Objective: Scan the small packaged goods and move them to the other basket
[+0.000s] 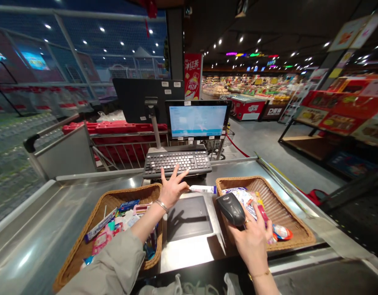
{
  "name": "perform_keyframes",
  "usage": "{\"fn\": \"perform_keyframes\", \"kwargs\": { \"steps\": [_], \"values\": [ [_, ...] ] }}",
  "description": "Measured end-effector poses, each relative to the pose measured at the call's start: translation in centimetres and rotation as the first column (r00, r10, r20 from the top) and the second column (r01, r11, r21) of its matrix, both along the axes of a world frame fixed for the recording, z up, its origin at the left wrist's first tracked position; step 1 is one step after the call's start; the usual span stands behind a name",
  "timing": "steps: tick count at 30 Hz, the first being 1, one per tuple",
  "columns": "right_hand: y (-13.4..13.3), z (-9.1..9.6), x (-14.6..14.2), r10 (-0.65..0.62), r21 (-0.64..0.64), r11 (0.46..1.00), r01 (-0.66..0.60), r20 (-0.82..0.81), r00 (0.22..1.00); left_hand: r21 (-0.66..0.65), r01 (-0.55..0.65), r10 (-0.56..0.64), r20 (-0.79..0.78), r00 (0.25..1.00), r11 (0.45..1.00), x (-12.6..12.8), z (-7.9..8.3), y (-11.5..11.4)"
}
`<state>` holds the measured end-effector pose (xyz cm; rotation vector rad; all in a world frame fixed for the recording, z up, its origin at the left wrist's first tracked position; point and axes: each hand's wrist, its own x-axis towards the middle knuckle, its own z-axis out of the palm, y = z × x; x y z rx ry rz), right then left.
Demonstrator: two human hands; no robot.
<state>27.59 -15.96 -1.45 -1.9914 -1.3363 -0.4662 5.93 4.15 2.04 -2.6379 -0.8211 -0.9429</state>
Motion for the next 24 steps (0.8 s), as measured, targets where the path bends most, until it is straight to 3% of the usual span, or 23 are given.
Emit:
{"fn": "perform_keyframes", "kwargs": {
  "steps": [16,24],
  "values": [
    [-1.8,-1.4,3.2,-0.152,0.070,0.985,0.155,-0.047,0.987,0.021,0.123,-0.123,-0.007,0.992,0.992,5.4,0.0,0.1],
    [-3.3,-1.4,4.4,-0.296,0.106,0.948,0.300,-0.052,0.954,0.007,0.217,-0.217,-0.020,0.976,0.976,8.4,0.2,-0.4]
  ]
}}
